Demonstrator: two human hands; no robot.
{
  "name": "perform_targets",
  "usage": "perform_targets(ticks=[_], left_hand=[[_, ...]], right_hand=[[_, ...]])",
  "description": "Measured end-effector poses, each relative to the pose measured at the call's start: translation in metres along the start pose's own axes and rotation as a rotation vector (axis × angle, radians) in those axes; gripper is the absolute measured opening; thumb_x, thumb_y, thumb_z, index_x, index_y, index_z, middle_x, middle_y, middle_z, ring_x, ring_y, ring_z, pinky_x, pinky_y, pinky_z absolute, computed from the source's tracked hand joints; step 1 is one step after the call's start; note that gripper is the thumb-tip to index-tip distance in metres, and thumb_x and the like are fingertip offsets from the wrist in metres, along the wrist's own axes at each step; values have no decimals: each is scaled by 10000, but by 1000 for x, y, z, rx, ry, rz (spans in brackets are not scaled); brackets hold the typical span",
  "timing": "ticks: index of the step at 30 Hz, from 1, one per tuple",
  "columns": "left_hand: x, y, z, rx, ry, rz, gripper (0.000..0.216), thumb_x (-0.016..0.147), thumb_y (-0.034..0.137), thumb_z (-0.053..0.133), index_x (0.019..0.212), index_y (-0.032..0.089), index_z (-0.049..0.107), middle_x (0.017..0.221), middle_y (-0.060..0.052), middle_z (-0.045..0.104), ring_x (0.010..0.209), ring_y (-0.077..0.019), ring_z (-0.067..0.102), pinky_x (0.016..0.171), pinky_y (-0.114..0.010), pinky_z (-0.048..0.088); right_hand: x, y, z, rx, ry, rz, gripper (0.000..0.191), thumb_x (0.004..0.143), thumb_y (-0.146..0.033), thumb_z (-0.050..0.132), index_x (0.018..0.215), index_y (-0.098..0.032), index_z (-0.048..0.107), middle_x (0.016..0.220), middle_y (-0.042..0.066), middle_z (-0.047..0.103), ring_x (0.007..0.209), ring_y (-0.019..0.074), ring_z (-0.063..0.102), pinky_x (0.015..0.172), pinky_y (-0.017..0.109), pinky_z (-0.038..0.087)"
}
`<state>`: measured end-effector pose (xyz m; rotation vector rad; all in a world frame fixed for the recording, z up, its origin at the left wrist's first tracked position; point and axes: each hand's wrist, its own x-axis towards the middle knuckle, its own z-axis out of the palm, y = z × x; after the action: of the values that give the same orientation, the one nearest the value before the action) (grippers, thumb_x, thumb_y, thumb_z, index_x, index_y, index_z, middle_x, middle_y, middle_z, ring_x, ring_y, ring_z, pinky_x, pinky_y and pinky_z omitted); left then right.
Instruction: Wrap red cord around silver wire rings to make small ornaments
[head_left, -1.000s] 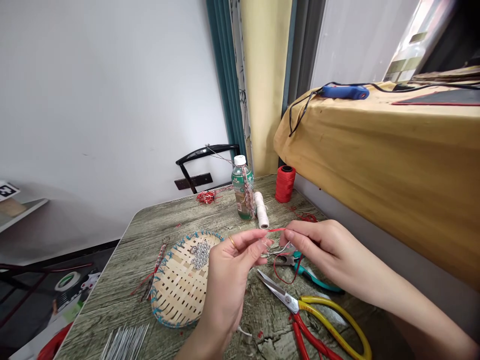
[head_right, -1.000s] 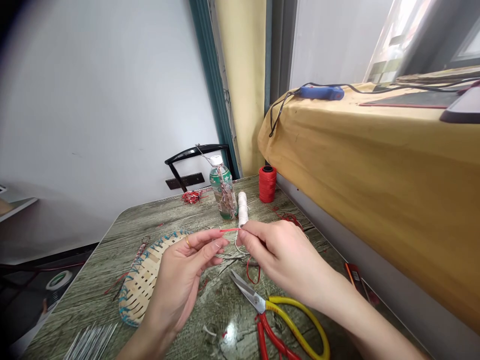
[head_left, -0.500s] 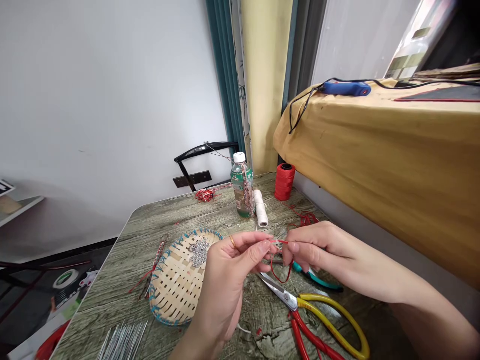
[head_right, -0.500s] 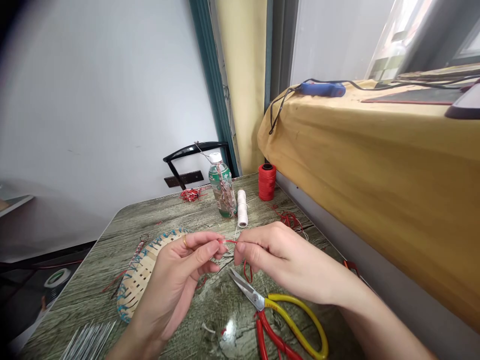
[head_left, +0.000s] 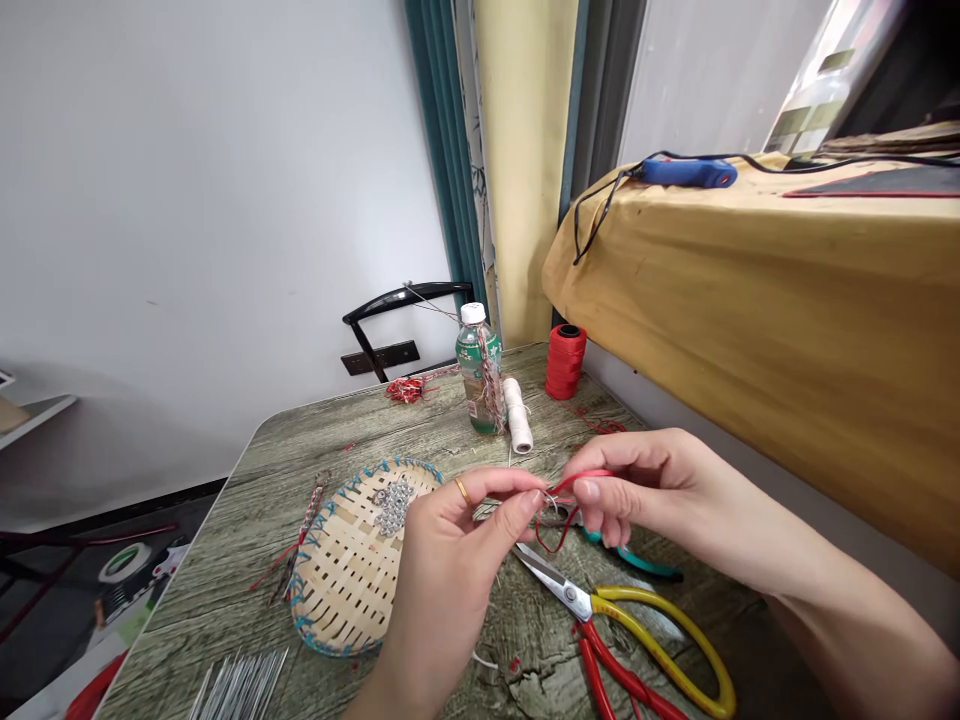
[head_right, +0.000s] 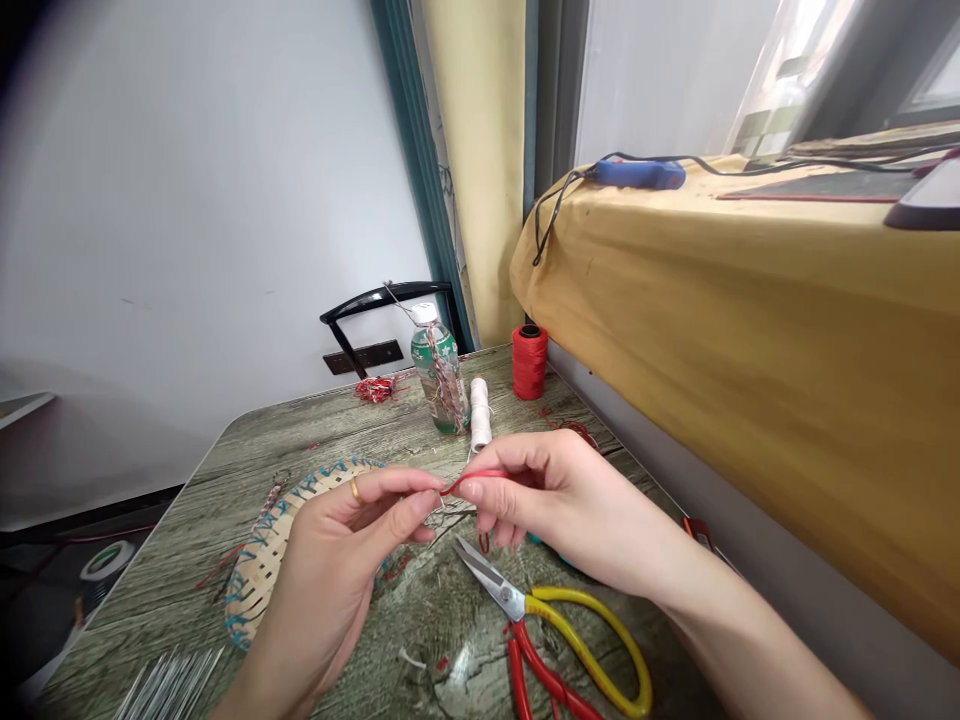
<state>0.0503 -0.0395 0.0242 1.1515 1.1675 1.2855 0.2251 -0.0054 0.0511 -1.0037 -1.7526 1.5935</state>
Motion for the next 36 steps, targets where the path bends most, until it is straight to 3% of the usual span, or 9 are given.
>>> perform_targets(ticks=[6,11,18,22,27,36], left_hand=[[-2,1,-1,32,3,18,63,762,224,671,744,250,726,783,17,698,719,-125,615,607,-187,524],[-2,4,-1,42,13,5,56,748,196,680,739,234,720,758,15,689,644,-104,605,564,-168,525],[0,5,-1,-89,11,-3,102,732,156,693,801,227,719,709,4,686,652,-114,639,514,-151,532],[-2,4,0,-75,-13,-18,98,724,163,704,777,235,744,740,-8,701,673,-118,644,524,-147,536],[-3,3,1,-108,-44,-27,107,739,166,692,816,231,730,743,-8,699,669,-117,647,524,-152,538],[-1,3,3,-94,-32,-47,61,730,133,680,704,175,645,692,12,634,600,-88,578,521,-164,526]], right_hand=[[0,2,-2,-126,25,-74,202,812,-347,619,796,-155,681,585,-42,457,531,65,330,462,202,254],[-1,3,-5,-112,-17,8,164,771,-318,662,758,-156,681,511,-71,355,478,55,248,430,214,179],[5,6,-19,5,-32,3,201,742,-331,673,679,-142,644,511,-64,411,489,60,299,473,229,223],[9,9,-16,-18,-107,-5,226,744,-347,663,702,-126,639,557,-41,473,525,71,364,504,224,283],[9,11,-16,-95,-81,-16,187,767,-310,623,707,-133,627,569,-40,467,528,76,361,501,228,283],[9,11,-14,-43,-123,-63,187,771,-308,646,729,-126,652,621,-26,501,579,82,394,536,223,310]])
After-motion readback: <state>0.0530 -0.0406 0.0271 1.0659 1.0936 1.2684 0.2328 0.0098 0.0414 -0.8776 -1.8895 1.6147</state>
